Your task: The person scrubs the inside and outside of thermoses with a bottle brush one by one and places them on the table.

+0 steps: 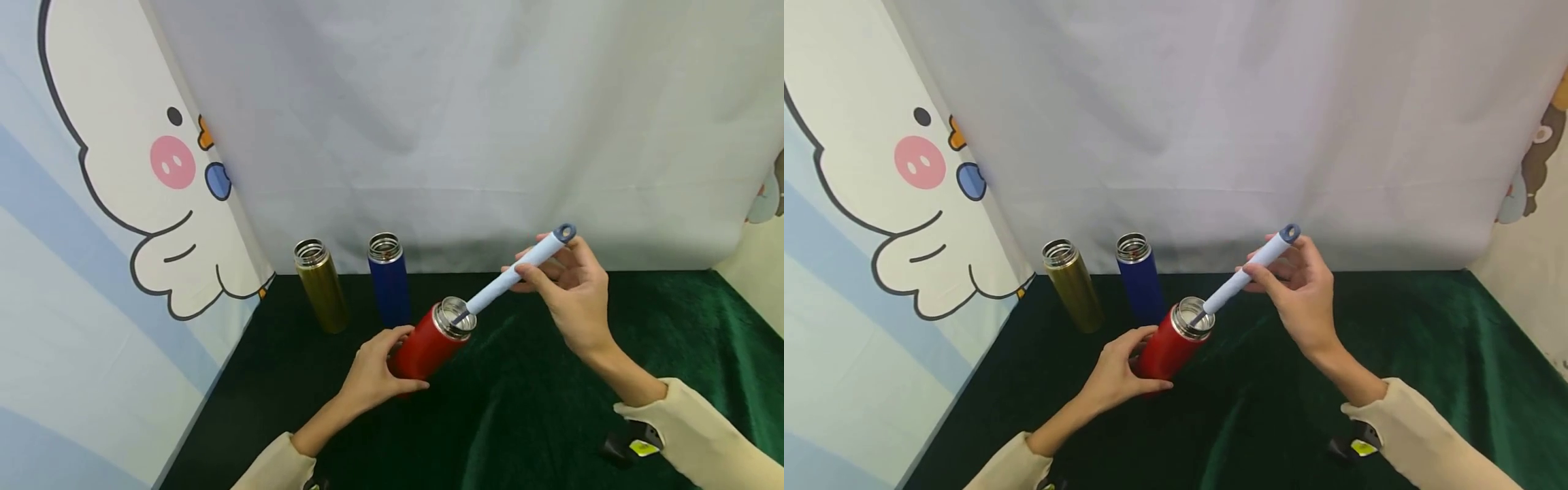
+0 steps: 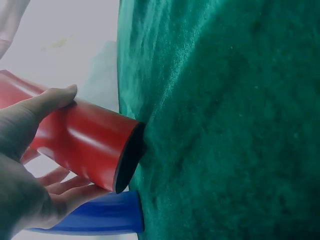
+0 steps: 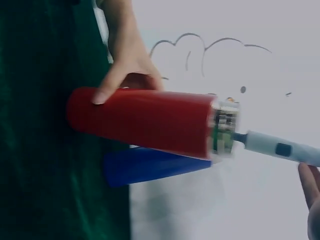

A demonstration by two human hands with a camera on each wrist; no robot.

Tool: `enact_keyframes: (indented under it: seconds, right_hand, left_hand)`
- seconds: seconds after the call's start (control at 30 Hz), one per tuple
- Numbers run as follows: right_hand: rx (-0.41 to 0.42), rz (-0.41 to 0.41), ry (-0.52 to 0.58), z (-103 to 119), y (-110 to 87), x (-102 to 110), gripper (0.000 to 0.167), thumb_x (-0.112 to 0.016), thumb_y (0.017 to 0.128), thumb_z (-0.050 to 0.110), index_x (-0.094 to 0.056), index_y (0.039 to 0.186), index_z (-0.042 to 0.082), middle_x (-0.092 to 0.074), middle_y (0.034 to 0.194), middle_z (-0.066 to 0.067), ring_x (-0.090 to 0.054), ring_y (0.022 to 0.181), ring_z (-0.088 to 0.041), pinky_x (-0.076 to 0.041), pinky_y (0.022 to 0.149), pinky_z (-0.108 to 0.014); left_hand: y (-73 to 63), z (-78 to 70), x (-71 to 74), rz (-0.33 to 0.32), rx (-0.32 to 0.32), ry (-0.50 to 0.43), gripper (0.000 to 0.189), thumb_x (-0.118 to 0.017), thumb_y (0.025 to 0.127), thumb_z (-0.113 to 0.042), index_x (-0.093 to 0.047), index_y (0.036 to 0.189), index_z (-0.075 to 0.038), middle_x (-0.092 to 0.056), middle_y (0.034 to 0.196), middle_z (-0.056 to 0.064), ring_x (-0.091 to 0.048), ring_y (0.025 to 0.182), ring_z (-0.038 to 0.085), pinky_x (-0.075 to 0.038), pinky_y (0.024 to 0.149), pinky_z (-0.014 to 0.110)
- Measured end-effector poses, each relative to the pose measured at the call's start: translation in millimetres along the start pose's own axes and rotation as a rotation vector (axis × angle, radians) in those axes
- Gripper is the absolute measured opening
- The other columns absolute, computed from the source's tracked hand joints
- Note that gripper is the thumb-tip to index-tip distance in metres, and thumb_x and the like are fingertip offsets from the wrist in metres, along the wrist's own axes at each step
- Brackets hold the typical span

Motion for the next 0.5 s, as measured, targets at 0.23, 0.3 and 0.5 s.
enact_keyframes:
  seconds: [0.23,0.3,0.5]
  right_hand:
    - [-0.13,0.128,-0.228,-33.4,-34.1,-15.0,0.038,-0.067,0.088,-0.017,-0.057,0.125,-0.014,-0.076,0.113,0.007,-0.074,0.102,-0.009,-0.061,0.085,-0.024]
    - [-0.155,0.191,-0.271,-38.7,-38.8,-20.4,0.042,-0.069,0.087,-0.016,-0.056,0.127,-0.014,-0.075,0.117,0.01,-0.072,0.106,-0.007,-0.06,0.088,-0.023]
    - [-0.118,0.311,-0.257,-37.8,-35.2,-30.1,0.044,-0.063,0.091,-0.017,-0.051,0.132,-0.01,-0.072,0.126,0.007,-0.071,0.113,-0.009,-0.057,0.097,-0.026]
  left_hand:
    - [-0.7,-1.3,-4.0,0.056,0.0,0.049,0.081,-0.092,0.075,-0.031,-0.051,0.144,-0.018,-0.073,0.124,0.008,-0.073,0.106,0.02,-0.06,0.093,0.045]
    - [0.3,-1.6,-3.7,0.062,-0.004,0.039,0.083,-0.092,0.075,-0.031,-0.05,0.146,-0.019,-0.072,0.126,0.008,-0.072,0.107,0.02,-0.059,0.094,0.044]
    - [5.7,-1.8,-3.8,0.092,-0.021,0.012,0.086,-0.092,0.076,-0.028,-0.048,0.15,-0.026,-0.067,0.137,0.004,-0.069,0.116,0.018,-0.057,0.1,0.045]
Point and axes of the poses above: each hand's wrist, its own y-axis towards the middle knuckle, its own x-axis out of the back of the hand, z = x × y, the point moved 8 cm from there along y, towards the middle knuckle
